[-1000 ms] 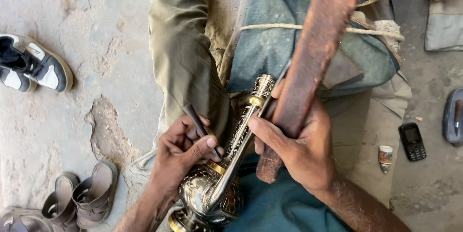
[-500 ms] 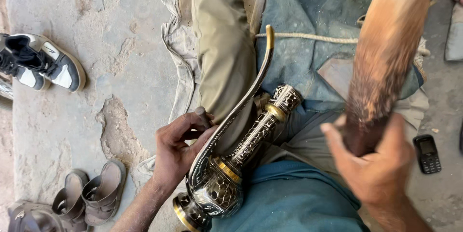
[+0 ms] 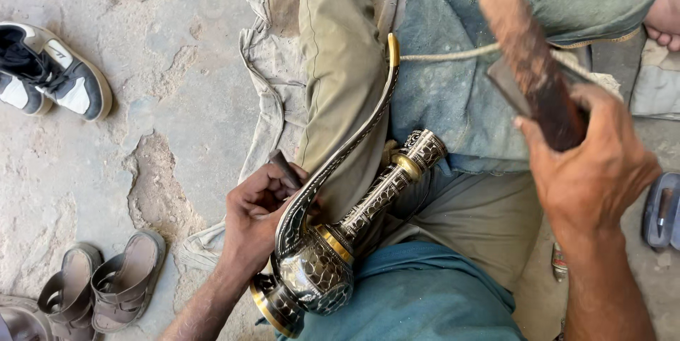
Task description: The person holds a curved metal object with ornate detailing and repeatedly strikes it with a wooden mallet. The person rotates the object to work on different sections while seated on the ground.
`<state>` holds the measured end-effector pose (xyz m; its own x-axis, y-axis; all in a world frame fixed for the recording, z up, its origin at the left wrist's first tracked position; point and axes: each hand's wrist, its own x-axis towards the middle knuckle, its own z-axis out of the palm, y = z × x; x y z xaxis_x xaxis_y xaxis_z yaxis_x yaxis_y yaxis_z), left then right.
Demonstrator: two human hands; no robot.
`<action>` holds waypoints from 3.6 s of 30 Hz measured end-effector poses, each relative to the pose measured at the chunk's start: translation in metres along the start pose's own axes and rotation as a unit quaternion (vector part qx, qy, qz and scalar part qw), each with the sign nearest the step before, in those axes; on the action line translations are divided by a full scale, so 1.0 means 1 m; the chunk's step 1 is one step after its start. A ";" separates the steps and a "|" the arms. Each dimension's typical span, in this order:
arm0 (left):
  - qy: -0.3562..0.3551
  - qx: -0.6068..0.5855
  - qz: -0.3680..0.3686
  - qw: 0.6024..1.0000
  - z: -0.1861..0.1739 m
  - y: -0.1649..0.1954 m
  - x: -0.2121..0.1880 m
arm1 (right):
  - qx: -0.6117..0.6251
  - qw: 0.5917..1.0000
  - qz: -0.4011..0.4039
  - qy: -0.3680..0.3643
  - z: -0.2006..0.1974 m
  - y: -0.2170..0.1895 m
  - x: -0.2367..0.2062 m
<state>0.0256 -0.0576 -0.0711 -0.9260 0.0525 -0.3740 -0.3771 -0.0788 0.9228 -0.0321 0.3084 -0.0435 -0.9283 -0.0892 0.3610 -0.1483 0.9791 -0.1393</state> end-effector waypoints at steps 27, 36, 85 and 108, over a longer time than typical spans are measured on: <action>-0.185 0.311 0.196 0.911 0.075 0.078 -0.040 | 0.466 0.785 0.375 -0.161 0.028 -0.013 -0.173; -0.261 0.349 -0.026 0.900 0.048 0.073 0.017 | 0.404 0.839 0.305 -0.201 -0.004 0.015 -0.173; -0.432 0.265 0.211 0.836 0.044 0.052 0.046 | 0.175 0.940 0.096 -0.278 -0.064 0.023 -0.120; -0.339 0.221 0.102 0.909 0.057 0.062 0.054 | 0.475 0.831 0.280 -0.070 -0.043 0.025 -0.145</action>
<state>-0.0472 -0.0033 -0.0288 -0.6944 0.6954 -0.1851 -0.0151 0.2431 0.9699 0.1133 0.3531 -0.0596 -0.9634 0.2458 -0.1073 0.1795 0.2938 -0.9389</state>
